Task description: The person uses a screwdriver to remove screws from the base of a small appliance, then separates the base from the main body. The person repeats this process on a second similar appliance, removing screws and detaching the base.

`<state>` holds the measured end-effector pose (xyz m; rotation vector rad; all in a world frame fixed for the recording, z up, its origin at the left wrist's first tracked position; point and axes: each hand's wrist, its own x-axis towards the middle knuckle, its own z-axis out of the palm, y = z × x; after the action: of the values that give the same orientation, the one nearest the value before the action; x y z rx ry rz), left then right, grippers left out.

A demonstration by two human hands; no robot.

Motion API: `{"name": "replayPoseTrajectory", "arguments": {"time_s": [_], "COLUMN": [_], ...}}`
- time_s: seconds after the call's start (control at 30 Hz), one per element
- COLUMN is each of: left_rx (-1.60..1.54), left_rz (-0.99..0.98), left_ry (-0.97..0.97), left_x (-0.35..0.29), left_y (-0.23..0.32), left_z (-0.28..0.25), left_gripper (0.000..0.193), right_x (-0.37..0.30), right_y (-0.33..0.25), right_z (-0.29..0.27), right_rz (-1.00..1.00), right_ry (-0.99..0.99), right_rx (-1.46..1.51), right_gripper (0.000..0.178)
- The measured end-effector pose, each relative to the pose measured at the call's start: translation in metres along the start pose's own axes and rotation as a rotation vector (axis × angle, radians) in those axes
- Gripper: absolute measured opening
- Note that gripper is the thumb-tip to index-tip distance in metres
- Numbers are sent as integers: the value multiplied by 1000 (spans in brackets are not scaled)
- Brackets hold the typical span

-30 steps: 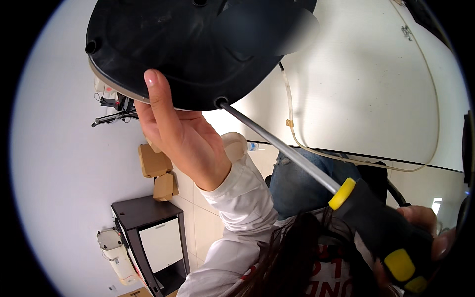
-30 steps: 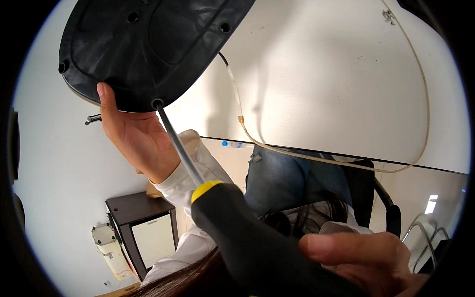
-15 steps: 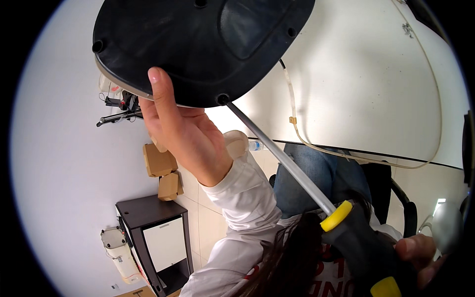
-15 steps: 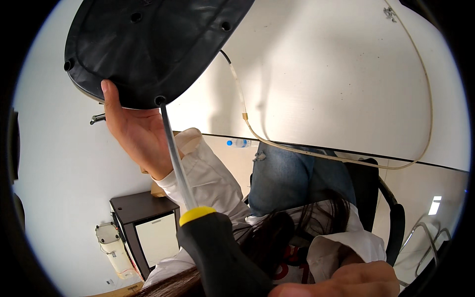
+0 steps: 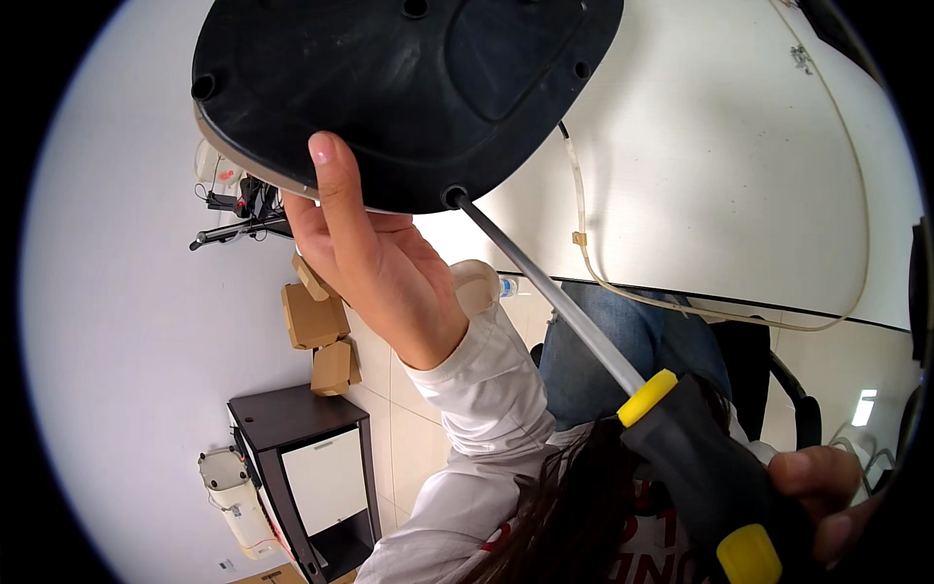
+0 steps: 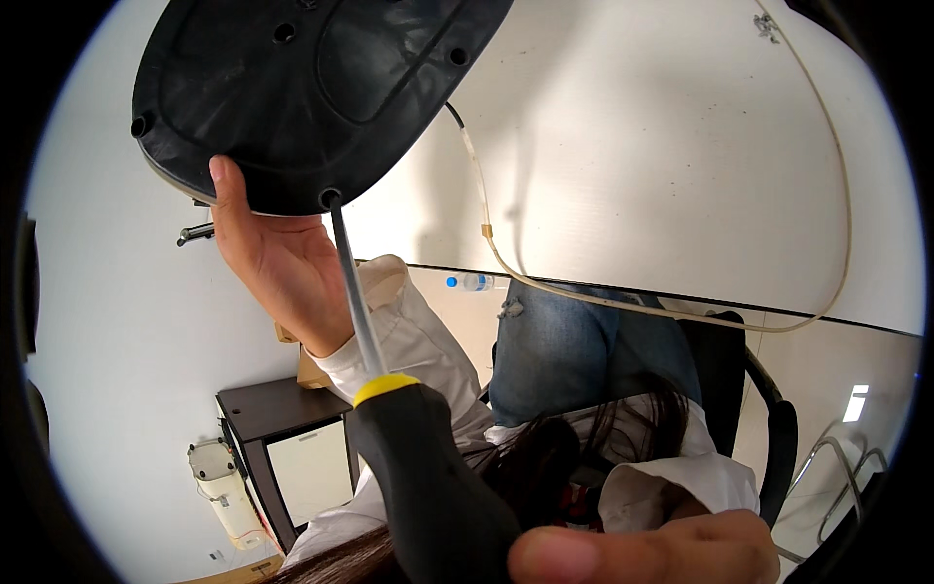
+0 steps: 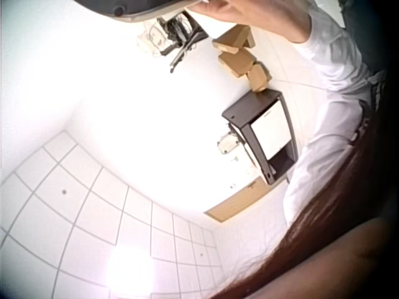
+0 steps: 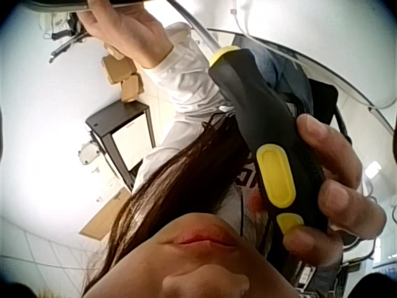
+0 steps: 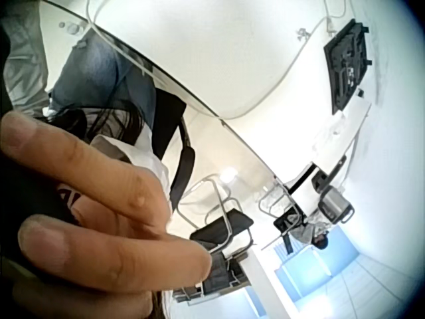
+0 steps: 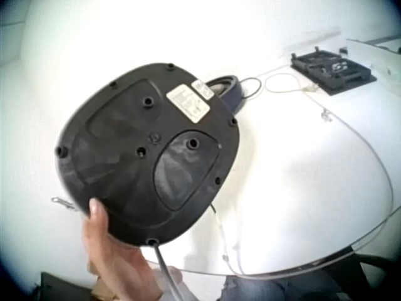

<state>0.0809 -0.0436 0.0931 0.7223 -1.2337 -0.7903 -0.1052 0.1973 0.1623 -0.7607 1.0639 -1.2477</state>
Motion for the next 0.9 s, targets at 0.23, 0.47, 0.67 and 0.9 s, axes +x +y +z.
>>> {"name": "replayPoseTrajectory", "arguments": {"time_s": [0.23,0.47,0.67,0.9], "left_rx": [24,6,34,22], "left_rz": [-16,-4,23,40], "left_ry": [-1,12,80,39], "left_x": [-3,-3,-6,-4], "left_y": [0,1,-1,-5], "left_z": [-1,4,2,-1], "left_gripper": [36,33,33,33], "right_x": [26,34,12,-1], "right_y": [-22,-1,11,25], "right_z": [23,17,40,48], "right_rz": [370,399,176,-6], "right_ry": [188,83,328,402], "right_rx": [87,485,260,24], "right_gripper": [56,80,65,41]}}
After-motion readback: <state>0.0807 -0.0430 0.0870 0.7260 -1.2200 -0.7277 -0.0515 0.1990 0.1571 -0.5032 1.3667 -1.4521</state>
